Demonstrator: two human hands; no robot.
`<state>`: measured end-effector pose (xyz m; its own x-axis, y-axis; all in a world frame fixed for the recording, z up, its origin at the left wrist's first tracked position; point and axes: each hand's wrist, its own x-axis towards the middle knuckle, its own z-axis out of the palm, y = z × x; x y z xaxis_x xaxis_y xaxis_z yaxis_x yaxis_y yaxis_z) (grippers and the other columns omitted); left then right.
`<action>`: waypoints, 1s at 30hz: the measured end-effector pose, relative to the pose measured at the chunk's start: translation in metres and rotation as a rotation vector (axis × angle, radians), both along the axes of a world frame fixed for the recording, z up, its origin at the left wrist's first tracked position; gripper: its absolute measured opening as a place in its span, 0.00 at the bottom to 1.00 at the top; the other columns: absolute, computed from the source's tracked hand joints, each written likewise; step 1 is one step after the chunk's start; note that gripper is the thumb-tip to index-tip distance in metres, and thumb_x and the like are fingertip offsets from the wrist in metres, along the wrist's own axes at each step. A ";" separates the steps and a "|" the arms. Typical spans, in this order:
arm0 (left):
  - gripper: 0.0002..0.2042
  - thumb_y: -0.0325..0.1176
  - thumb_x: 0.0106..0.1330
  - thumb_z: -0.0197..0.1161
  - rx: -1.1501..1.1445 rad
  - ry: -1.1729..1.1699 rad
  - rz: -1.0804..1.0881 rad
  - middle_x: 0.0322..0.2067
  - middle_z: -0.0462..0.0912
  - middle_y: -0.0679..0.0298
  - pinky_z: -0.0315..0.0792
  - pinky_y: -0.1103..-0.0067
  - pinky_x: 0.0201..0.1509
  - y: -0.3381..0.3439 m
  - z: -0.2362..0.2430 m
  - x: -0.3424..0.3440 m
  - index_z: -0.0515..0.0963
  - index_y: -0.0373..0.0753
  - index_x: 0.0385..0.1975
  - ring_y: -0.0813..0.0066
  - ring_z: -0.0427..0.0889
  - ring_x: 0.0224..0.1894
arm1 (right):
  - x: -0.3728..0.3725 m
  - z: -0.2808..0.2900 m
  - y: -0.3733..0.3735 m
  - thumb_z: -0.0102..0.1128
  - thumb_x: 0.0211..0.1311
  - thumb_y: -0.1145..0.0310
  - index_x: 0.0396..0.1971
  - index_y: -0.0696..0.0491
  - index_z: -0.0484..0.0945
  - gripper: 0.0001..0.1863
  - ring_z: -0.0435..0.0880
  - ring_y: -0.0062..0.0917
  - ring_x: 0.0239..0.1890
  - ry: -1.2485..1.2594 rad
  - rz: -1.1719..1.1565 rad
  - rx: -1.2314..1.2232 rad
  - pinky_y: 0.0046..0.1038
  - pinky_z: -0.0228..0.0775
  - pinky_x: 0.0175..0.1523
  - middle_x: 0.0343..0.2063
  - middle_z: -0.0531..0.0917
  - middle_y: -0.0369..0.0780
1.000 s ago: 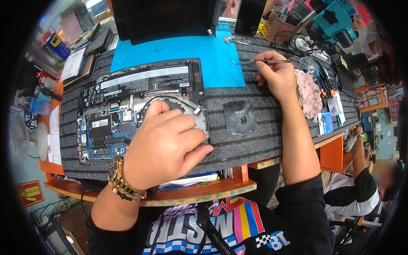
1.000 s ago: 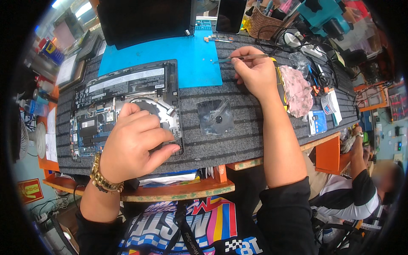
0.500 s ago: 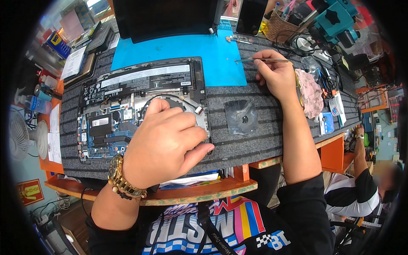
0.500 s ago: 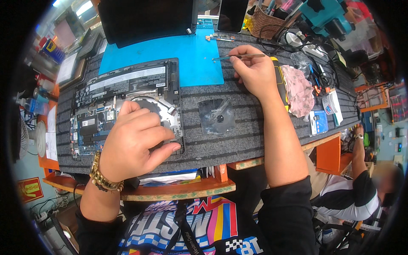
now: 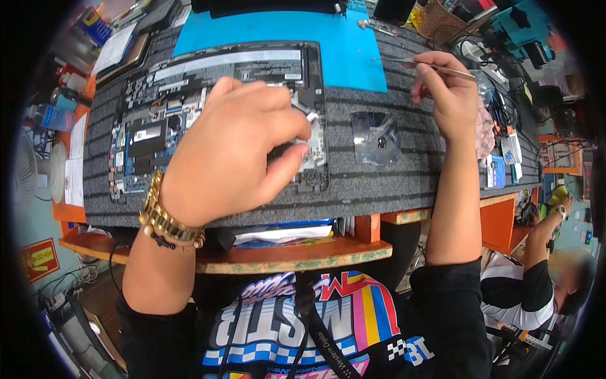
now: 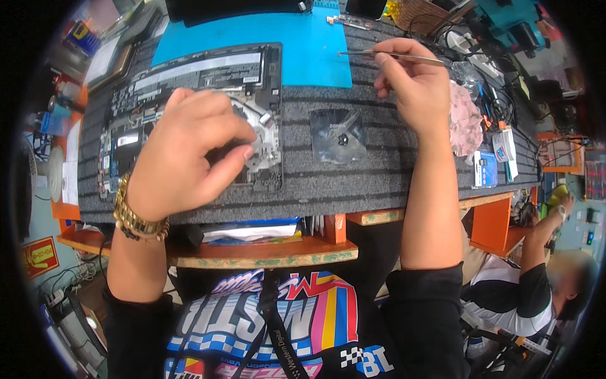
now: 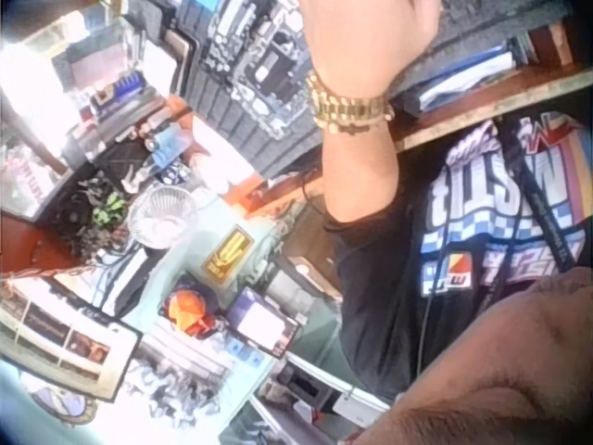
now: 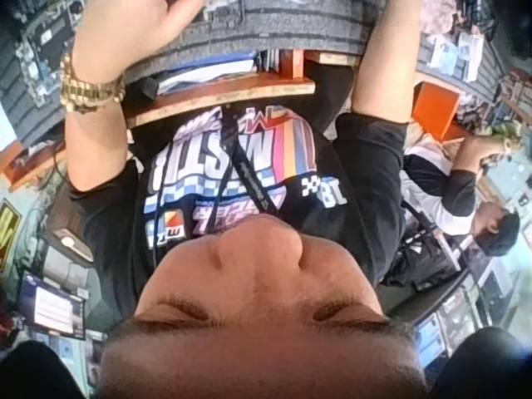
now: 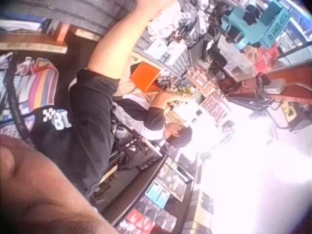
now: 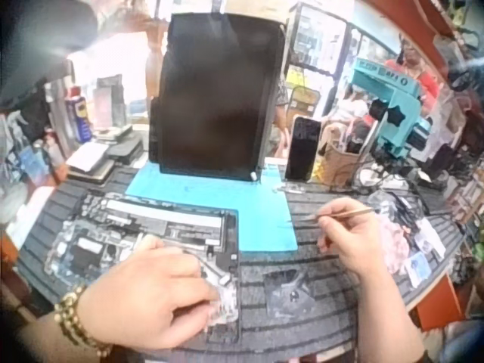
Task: The person uses a small tool to manipulate internal components of a laptop, applies a substance from a tube, and places the back cover onto the device.
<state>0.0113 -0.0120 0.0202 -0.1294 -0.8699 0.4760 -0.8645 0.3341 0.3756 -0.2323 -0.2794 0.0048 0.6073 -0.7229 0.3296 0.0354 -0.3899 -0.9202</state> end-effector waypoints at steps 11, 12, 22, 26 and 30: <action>0.06 0.29 0.61 0.73 -0.009 -0.021 -0.057 0.33 0.75 0.64 0.65 0.65 0.50 0.004 -0.005 0.001 0.82 0.43 0.35 0.60 0.76 0.39 | -0.053 -0.012 0.102 0.65 0.77 0.82 0.51 0.64 0.83 0.08 0.87 0.21 0.33 -0.111 0.154 0.077 0.24 0.83 0.38 0.48 0.92 0.51; 0.06 0.29 0.61 0.73 -0.008 -0.018 -0.057 0.33 0.75 0.64 0.65 0.65 0.50 0.004 -0.007 0.001 0.82 0.43 0.35 0.60 0.76 0.39 | -0.055 -0.015 0.111 0.65 0.77 0.83 0.51 0.64 0.83 0.08 0.87 0.22 0.33 -0.130 0.158 0.112 0.24 0.83 0.38 0.48 0.91 0.51; 0.04 0.31 0.65 0.72 -0.035 -0.017 -0.046 0.31 0.78 0.65 0.68 0.65 0.50 -0.002 -0.016 0.001 0.83 0.43 0.32 0.63 0.80 0.36 | -0.046 -0.010 0.162 0.69 0.67 0.87 0.45 0.64 0.87 0.09 0.92 0.28 0.42 0.077 0.162 -0.117 0.28 0.85 0.46 0.46 0.93 0.49; 0.04 0.31 0.66 0.72 -0.046 -0.026 -0.046 0.29 0.77 0.65 0.68 0.65 0.50 -0.001 -0.019 0.002 0.83 0.43 0.33 0.63 0.80 0.36 | -0.038 -0.005 0.163 0.71 0.64 0.87 0.44 0.63 0.88 0.10 0.93 0.34 0.45 0.154 0.199 -0.278 0.30 0.86 0.50 0.44 0.93 0.48; 0.04 0.30 0.66 0.73 -0.070 -0.029 -0.055 0.28 0.77 0.65 0.69 0.66 0.48 -0.003 -0.015 0.001 0.83 0.42 0.33 0.62 0.80 0.35 | -0.033 0.001 0.164 0.71 0.64 0.87 0.44 0.62 0.88 0.10 0.93 0.33 0.44 0.188 0.211 -0.303 0.29 0.86 0.50 0.43 0.93 0.47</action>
<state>0.0122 -0.0149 0.0048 -0.1903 -0.8260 0.5306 -0.8545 0.4055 0.3248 -0.2658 -0.1152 0.0054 0.8018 -0.4635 0.3773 -0.0143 -0.6460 -0.7632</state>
